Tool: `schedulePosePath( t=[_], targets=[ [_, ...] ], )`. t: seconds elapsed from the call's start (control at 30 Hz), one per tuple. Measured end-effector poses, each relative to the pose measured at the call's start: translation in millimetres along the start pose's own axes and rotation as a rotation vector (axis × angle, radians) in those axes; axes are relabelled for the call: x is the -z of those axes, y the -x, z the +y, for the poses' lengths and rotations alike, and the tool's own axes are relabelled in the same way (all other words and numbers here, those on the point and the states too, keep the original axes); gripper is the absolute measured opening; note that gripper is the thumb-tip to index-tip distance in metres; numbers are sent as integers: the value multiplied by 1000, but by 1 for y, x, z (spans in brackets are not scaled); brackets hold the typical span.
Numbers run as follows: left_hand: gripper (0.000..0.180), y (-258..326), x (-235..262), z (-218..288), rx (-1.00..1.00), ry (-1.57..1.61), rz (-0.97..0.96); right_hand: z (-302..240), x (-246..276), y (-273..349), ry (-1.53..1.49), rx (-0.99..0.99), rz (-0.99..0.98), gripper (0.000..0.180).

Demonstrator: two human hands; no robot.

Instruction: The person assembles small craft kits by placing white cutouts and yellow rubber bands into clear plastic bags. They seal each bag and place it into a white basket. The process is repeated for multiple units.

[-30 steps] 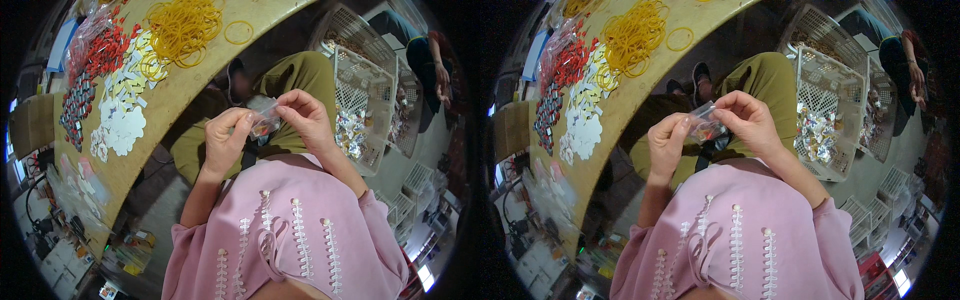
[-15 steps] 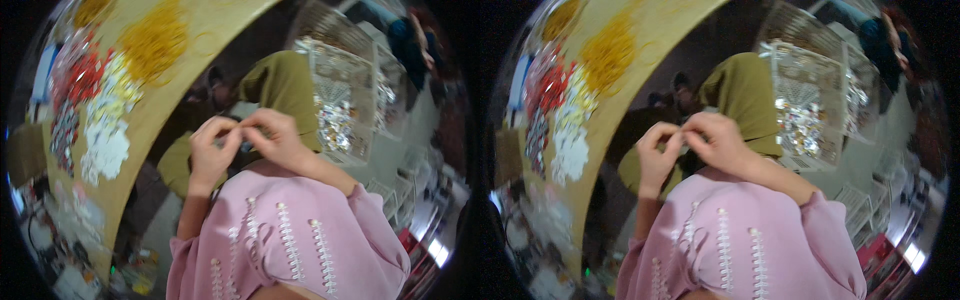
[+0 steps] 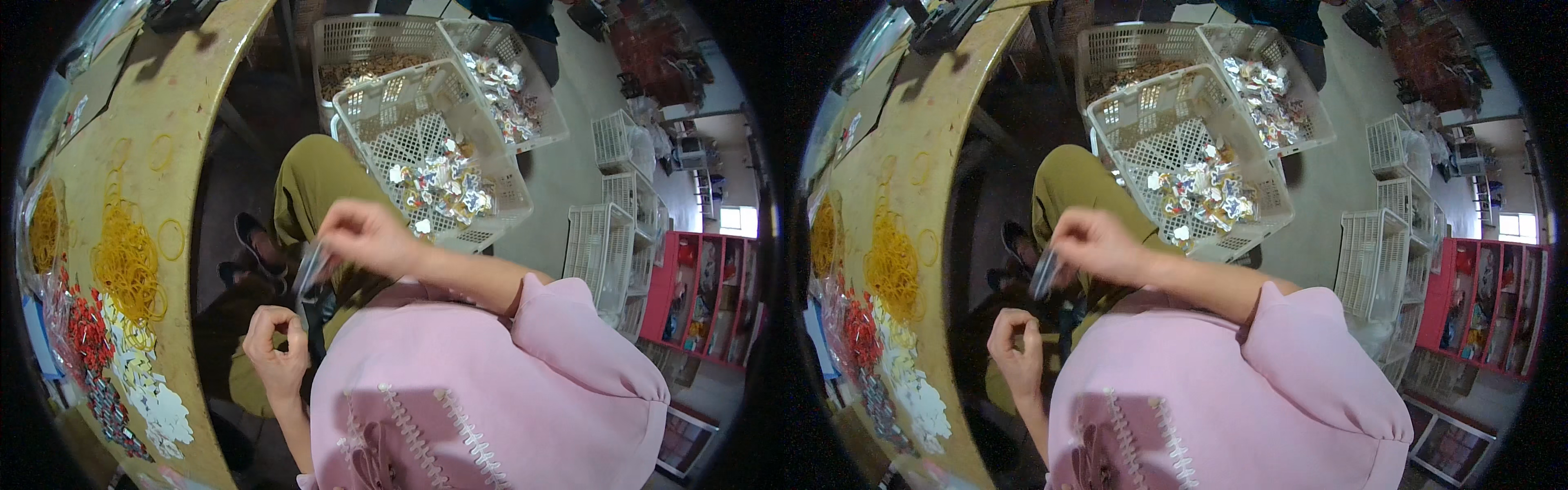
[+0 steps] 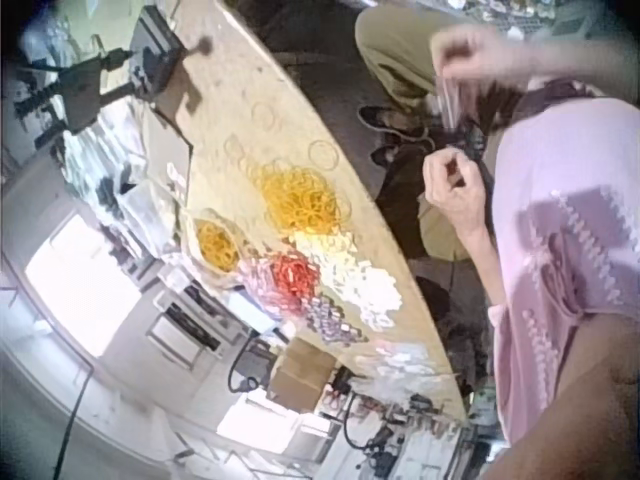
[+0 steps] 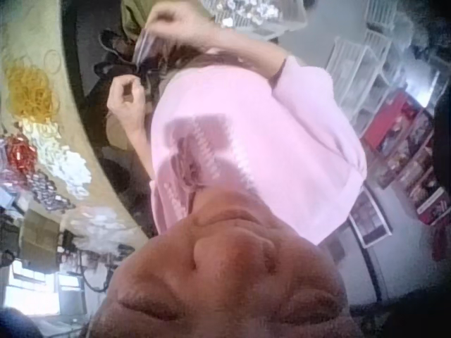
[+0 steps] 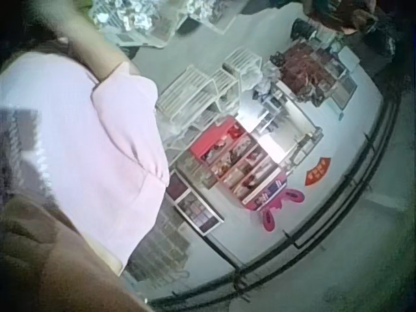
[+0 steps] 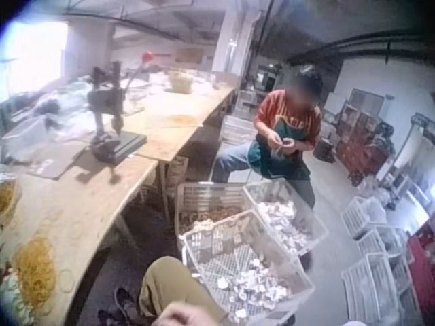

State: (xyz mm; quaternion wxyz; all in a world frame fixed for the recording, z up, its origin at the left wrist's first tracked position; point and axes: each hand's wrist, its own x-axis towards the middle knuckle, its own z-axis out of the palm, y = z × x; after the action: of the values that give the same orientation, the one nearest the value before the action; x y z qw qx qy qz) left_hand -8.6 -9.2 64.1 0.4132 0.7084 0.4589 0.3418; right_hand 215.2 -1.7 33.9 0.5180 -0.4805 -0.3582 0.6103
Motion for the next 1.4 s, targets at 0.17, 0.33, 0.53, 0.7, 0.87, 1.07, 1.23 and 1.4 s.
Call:
schedulePosePath(
  t=[0.17,0.33,0.53,0.7,0.87,1.07,1.23,1.4],
  targets=[
    [6,9,11,-18,269,281,60,-44,147,-7,412,352,481,7],
    [6,8,13,-29,422,360,49,-56,268,12,1041,491,918,21],
    [6,5,2,-30,524,394,-10,119,312,-3,1155,-190,720,41],
    [6,10,6,-33,561,386,-7,220,337,-10,1025,-522,842,55],
    [5,16,5,-46,624,481,21,231,353,-16,230,-569,740,22],
    [6,14,-14,-51,662,607,-33,163,303,-35,541,-240,643,14],
    [22,0,-26,-47,669,728,-130,24,162,-41,344,14,400,9],
    [74,-11,-31,-43,481,1076,-58,-41,21,-13,86,-222,8,5]
  ],
)
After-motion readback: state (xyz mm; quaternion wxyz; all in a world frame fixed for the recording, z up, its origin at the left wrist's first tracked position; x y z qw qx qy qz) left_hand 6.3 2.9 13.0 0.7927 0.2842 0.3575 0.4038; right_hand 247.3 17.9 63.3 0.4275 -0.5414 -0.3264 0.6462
